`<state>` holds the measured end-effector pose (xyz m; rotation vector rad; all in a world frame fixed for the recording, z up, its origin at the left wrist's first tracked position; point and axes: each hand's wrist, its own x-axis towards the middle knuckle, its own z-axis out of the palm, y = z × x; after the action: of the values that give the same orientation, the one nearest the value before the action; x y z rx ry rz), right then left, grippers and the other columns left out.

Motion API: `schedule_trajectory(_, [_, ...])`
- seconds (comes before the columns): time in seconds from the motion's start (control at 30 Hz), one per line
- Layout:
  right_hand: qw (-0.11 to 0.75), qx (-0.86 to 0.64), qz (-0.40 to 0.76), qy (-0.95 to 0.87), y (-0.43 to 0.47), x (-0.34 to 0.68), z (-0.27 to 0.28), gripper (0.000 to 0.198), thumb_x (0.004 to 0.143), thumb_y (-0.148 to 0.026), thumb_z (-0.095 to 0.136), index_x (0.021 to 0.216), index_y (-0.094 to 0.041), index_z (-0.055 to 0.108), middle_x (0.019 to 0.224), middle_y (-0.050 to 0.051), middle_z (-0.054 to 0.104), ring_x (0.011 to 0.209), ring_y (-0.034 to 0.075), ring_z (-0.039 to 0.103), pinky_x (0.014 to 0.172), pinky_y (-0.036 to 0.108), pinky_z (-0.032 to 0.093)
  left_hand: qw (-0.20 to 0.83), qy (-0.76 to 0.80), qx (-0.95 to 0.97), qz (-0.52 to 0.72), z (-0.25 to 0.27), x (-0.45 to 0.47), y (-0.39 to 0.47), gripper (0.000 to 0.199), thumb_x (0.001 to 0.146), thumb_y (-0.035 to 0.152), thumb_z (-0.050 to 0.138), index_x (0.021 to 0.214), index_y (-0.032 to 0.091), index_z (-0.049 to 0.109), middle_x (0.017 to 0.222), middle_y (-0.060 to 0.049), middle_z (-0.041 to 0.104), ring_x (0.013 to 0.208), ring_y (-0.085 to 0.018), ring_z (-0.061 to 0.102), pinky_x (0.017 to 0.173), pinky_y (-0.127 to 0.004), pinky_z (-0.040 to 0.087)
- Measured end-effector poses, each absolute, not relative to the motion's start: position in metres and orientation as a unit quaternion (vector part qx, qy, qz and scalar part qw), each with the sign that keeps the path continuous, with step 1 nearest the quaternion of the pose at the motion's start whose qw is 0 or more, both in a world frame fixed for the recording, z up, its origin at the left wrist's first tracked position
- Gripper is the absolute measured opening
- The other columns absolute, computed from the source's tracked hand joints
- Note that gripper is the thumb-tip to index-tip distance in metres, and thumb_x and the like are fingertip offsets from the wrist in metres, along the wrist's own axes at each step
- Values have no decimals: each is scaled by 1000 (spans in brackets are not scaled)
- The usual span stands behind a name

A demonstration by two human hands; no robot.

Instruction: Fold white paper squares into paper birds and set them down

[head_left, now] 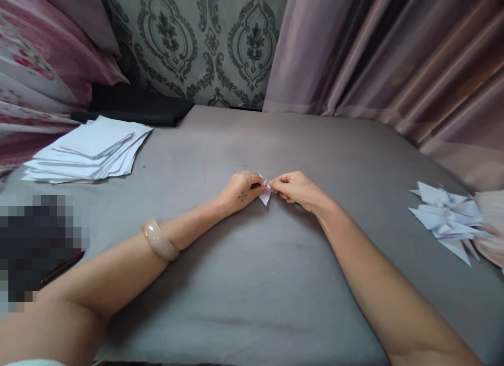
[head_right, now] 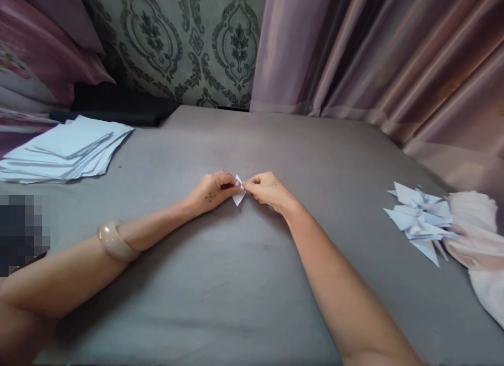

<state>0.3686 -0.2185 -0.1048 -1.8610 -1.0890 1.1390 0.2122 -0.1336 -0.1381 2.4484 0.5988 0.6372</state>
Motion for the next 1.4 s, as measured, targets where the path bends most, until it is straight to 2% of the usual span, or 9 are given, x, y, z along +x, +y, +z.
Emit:
schedule_trajectory(0.2, [338,-721,443,-412,-218,369,-103,17,71,-24,63,57,-18,56,46,-6,38,43,6,29,40,21,18,261,212,912,235,-141,212,-133,17,88,27,60,79,16,69,77,-4,67,76,-15,59,70,-25,44])
schedule_trajectory(0.43, [332,-702,460,-430,-219,376,-102,14,71,-23,62,59,-17,62,50,-4,46,46,6,35,41,21,24,257,211,914,232,-140,212,-133,17,89,28,59,82,17,70,81,-4,69,79,-16,61,72,-25,45])
schedule_trajectory(0.67, [325,-716,447,-427,-216,375,-106,18,68,-23,65,53,-18,55,46,-5,42,44,6,31,40,22,20,257,201,917,229,-140,212,-133,17,90,27,58,81,17,69,85,-5,69,83,-17,62,77,-26,45])
schedule_trajectory(0.87, [318,-728,442,-417,-215,374,-104,21,65,-24,69,52,-19,53,44,-6,39,42,6,30,39,23,20,256,207,915,235,-138,211,-134,16,89,27,60,82,17,70,83,-5,69,80,-16,61,72,-26,45])
schedule_trajectory(1.07, [332,-729,451,-394,-213,379,-107,22,64,-25,73,53,-19,55,46,-4,45,42,6,33,38,22,22,291,212,901,243,-137,211,-135,13,87,22,60,80,17,71,82,-4,70,79,-16,62,72,-25,46])
schedule_trajectory(1.4, [344,-717,482,-368,-211,378,-104,23,67,-21,70,50,-16,55,52,-1,50,42,4,36,33,18,20,309,210,891,259,-137,212,-136,16,87,25,60,80,17,72,82,-5,71,76,-15,63,70,-25,46])
